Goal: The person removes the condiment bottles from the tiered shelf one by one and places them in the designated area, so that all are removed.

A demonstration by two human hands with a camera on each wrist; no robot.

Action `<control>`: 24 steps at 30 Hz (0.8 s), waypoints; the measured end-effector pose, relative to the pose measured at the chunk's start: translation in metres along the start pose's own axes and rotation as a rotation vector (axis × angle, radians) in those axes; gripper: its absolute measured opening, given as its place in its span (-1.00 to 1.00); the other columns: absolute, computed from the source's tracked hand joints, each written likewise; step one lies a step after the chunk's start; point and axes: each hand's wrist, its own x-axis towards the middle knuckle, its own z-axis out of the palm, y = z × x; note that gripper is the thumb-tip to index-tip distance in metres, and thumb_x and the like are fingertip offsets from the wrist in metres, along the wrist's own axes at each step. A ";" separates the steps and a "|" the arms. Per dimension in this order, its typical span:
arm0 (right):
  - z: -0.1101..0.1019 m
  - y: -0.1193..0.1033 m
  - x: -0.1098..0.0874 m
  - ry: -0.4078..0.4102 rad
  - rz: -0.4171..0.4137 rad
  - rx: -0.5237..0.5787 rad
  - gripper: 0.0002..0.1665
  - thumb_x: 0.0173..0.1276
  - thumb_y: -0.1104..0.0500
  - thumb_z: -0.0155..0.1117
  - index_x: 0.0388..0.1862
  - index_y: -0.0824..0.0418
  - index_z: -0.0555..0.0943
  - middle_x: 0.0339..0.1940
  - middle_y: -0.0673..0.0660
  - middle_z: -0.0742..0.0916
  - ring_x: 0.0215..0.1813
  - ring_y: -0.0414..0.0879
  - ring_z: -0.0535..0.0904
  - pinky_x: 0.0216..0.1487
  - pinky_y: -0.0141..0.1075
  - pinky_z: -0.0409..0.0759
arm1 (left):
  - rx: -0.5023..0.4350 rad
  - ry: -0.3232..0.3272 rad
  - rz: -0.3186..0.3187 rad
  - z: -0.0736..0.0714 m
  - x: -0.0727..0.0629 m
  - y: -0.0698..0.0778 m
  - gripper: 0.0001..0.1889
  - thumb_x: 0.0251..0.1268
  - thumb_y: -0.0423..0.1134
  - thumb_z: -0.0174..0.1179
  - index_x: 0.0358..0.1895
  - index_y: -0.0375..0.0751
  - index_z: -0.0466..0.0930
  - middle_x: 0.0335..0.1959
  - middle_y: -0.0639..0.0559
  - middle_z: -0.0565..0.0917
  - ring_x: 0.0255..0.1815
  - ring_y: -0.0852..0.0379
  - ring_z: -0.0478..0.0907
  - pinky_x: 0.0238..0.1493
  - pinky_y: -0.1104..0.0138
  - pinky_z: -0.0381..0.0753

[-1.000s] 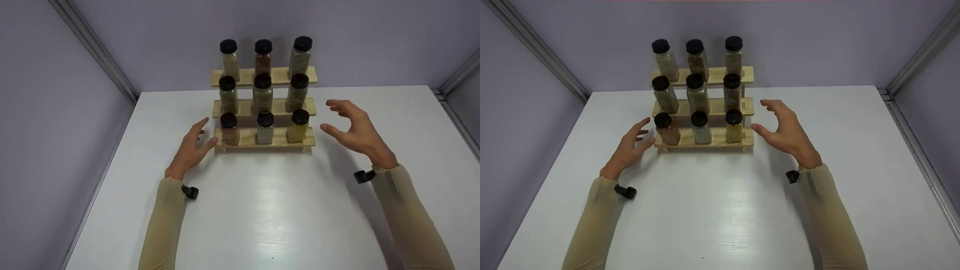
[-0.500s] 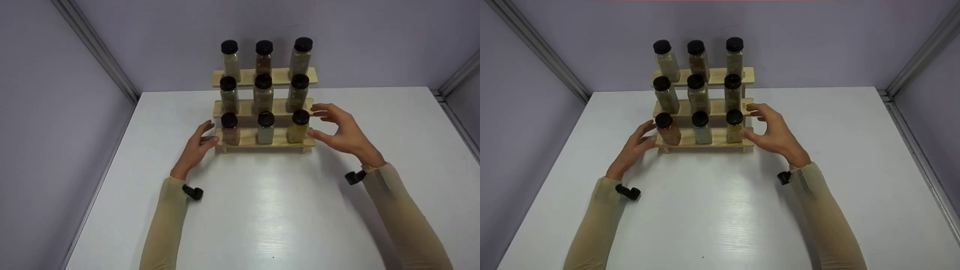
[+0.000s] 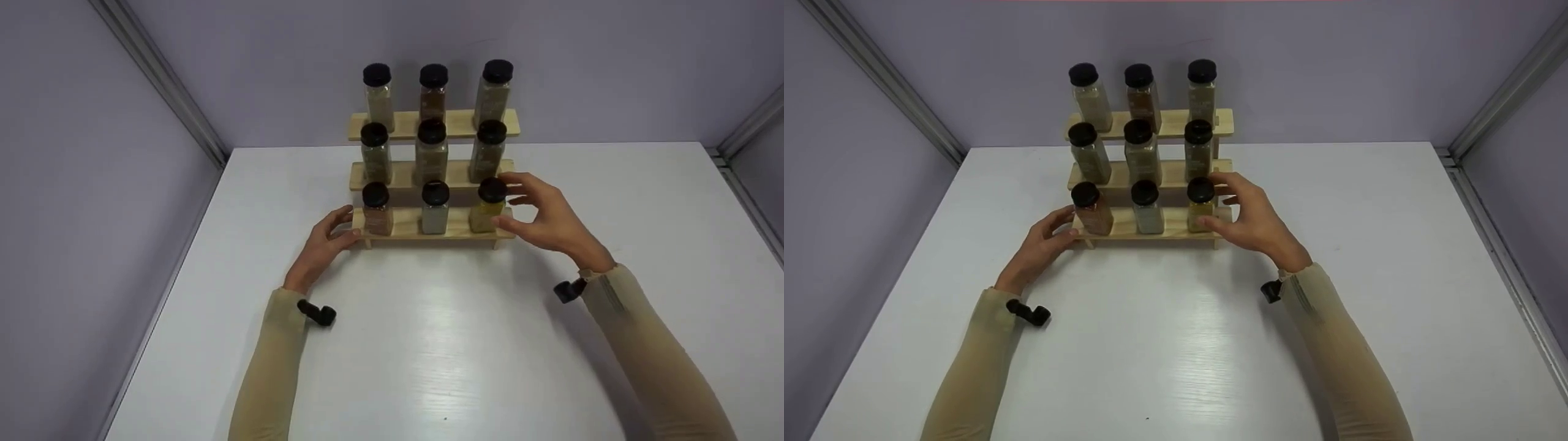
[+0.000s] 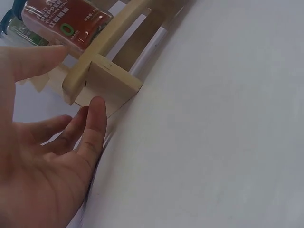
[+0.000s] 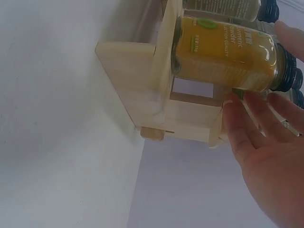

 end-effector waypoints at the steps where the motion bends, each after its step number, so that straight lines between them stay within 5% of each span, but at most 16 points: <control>1: 0.001 0.001 0.001 -0.001 -0.002 0.000 -0.14 0.38 0.22 0.59 0.60 0.20 0.44 0.50 0.22 0.59 0.45 0.20 0.57 0.41 0.03 0.61 | -0.006 0.000 -0.003 0.000 0.000 0.000 -0.26 0.59 -0.16 0.30 0.70 -0.11 0.20 0.53 -0.18 0.39 0.43 -0.12 0.54 0.25 0.23 0.68; 16: 0.009 0.007 0.005 0.006 0.025 0.066 -0.22 0.40 0.39 0.50 0.57 0.16 0.49 0.37 0.19 0.69 0.38 0.14 0.64 0.39 -0.11 0.67 | -0.245 0.006 -0.020 0.006 0.003 -0.007 -0.32 0.60 -0.36 0.25 0.66 -0.26 0.23 0.55 -0.23 0.38 0.43 -0.07 0.51 0.39 0.20 0.66; 24: 0.008 0.007 0.004 0.021 0.046 0.065 -0.27 0.42 0.38 0.49 0.53 0.13 0.54 0.32 0.23 0.70 0.32 0.17 0.69 0.34 0.04 0.71 | -0.288 0.008 -0.015 0.004 0.005 -0.013 -0.34 0.57 -0.40 0.26 0.64 -0.30 0.26 0.54 -0.25 0.40 0.43 -0.03 0.50 0.40 0.22 0.66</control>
